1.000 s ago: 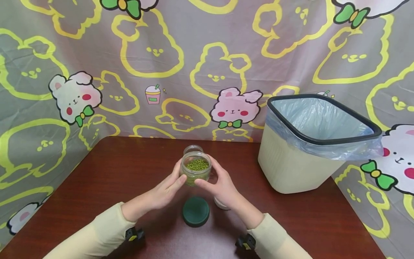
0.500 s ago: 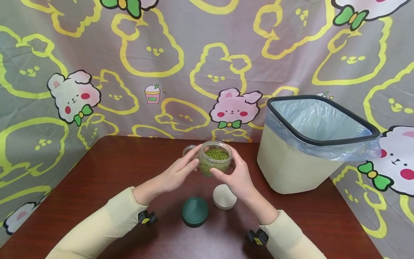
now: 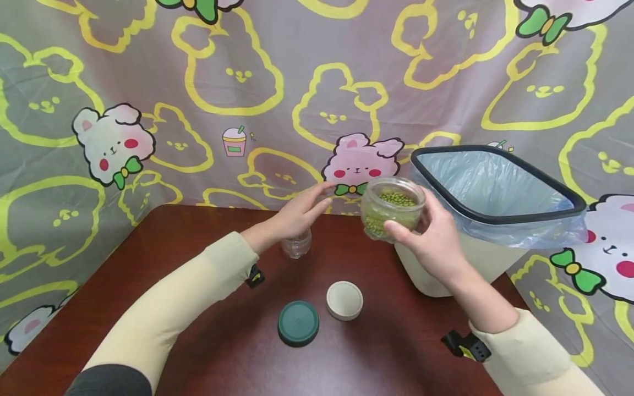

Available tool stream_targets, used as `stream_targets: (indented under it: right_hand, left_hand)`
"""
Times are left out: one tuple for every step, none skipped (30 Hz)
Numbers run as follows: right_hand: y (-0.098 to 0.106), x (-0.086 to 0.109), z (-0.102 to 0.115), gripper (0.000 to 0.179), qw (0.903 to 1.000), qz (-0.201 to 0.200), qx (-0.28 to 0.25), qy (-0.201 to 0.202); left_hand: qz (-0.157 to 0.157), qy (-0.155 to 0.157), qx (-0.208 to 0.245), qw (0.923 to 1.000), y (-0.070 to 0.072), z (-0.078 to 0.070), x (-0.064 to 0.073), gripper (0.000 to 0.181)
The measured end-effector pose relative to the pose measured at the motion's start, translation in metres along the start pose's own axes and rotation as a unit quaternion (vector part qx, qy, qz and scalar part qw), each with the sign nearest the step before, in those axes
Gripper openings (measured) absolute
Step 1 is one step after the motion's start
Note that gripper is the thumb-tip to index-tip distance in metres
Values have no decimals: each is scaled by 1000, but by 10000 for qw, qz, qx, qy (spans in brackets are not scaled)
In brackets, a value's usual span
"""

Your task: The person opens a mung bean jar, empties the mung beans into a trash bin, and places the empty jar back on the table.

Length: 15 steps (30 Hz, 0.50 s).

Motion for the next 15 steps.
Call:
stream_targets:
  right_hand:
    - [8, -3, 4, 56, 10000, -78, -18, -20]
    - [16, -6, 8, 55, 9998, -156, -86, -33]
    - [24, -9, 12, 54, 9996, -232, -144, -25]
    - [33, -11, 16, 53, 9994, -310, -160, -23]
    - [41, -13, 19, 52, 9990, -381, -249, -14]
    - [48, -16, 23, 51, 9983, -455, -353, 28]
    - [55, -18, 27, 51, 9980, -552, -286, 86]
    - [63, -20, 31, 50, 9973, -648, -322, 146]
    - [71, -22, 35, 49, 9966, -772, -219, 197]
    - [78, -24, 39, 48, 9956, -898, -84, 235]
    - [86, -26, 42, 47, 9941, -1043, 192, 245]
    - [94, -28, 45, 47, 9914, -1178, 510, 252]
    - [103, -29, 46, 48, 9876, -1292, 865, 200]
    - [113, -31, 45, 49, 9836, -1389, 1141, 140]
    - [125, -33, 42, 50, 9786, -1446, 1461, 107]
  left_hand:
    - [61, -54, -161, 9998, 0, -4, -7, 50]
    - [125, -142, -322, 9993, 0, -10, -13, 50]
    - [186, -234, -475, 9984, 0, -16, -20, 51]
    - [250, -308, -648, 9971, -1, -23, -26, 52]
    - [290, -421, -818, 9953, -2, -31, -33, 53]
    - [325, -531, -1018, 9929, -2, -39, -39, 53]
    - [366, -629, -1252, 9895, -4, -47, -46, 55]
    - [419, -704, -1502, 9853, -6, -56, -52, 56]
    - [467, -800, -1768, 9799, -8, -65, -58, 58]
    - [540, -900, -2042, 9733, -11, -75, -64, 60]
    - [613, -1014, -2319, 9655, -14, -84, -70, 61]
    - [690, -1126, -2595, 9567, -18, -94, -75, 63]
    - [781, -1230, -2832, 9479, -22, -103, -79, 64]
    - [839, -1346, -3044, 9392, -26, -113, -83, 64]
    - [886, -1461, -3211, 9315, -30, -122, -87, 64]
Point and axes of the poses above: each hand's wrist, its own x-axis away from the middle knuckle, its own y-axis out of the back of the hand, z = x × y, the point moved 7 cm from there along -x, towards the middle knuckle, and after that the axes turned 9 degrees about -x, right-handed, at the moved point
